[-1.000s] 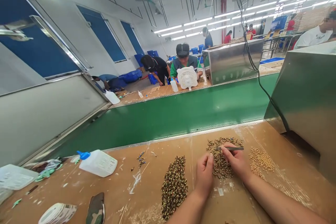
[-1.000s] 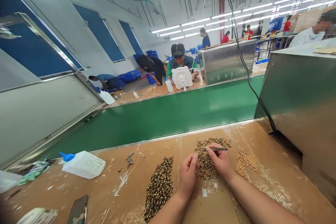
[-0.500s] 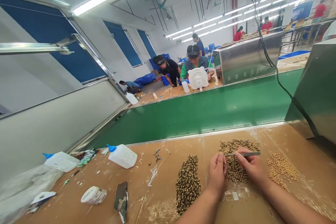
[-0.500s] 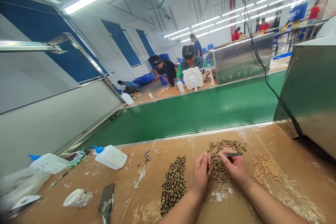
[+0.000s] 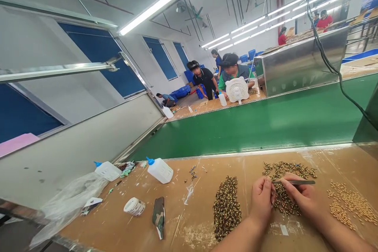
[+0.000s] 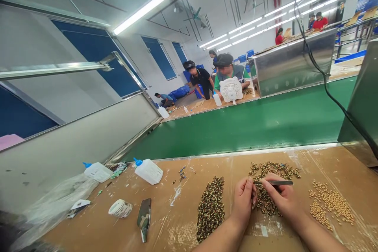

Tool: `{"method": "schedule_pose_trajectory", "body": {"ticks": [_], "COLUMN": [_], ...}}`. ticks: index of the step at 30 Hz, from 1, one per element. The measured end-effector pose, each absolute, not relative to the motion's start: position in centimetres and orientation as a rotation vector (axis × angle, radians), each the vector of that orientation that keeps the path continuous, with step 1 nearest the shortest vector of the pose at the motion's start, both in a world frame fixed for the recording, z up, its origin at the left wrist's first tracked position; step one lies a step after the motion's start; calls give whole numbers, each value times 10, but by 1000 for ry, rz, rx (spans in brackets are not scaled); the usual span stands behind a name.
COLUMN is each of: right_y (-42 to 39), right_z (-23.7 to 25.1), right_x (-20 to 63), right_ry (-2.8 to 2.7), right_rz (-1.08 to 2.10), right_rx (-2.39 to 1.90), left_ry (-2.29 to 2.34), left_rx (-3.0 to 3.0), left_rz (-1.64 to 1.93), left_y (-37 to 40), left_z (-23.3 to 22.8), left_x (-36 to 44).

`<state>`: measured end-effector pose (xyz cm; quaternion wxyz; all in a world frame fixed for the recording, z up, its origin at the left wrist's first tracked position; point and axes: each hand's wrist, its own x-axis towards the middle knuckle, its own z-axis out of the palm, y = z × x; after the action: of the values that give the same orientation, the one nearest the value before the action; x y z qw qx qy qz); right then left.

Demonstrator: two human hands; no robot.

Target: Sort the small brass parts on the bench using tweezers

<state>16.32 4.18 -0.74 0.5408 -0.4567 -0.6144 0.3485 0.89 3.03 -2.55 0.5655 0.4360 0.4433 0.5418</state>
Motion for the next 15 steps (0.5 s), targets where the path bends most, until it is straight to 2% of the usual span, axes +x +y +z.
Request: {"method": "schedule_pose_trajectory", "body": {"ticks": [15], "right_y": [39], "right_z": [6], "right_x": [163], "right_ry": [-1478], "right_rz": [878], "right_rx": [-1060], "left_ry": [1041], "left_rx": [1021], "left_rz": [1246], "left_y": [27], "left_z": [-20], "left_x": [9]}}
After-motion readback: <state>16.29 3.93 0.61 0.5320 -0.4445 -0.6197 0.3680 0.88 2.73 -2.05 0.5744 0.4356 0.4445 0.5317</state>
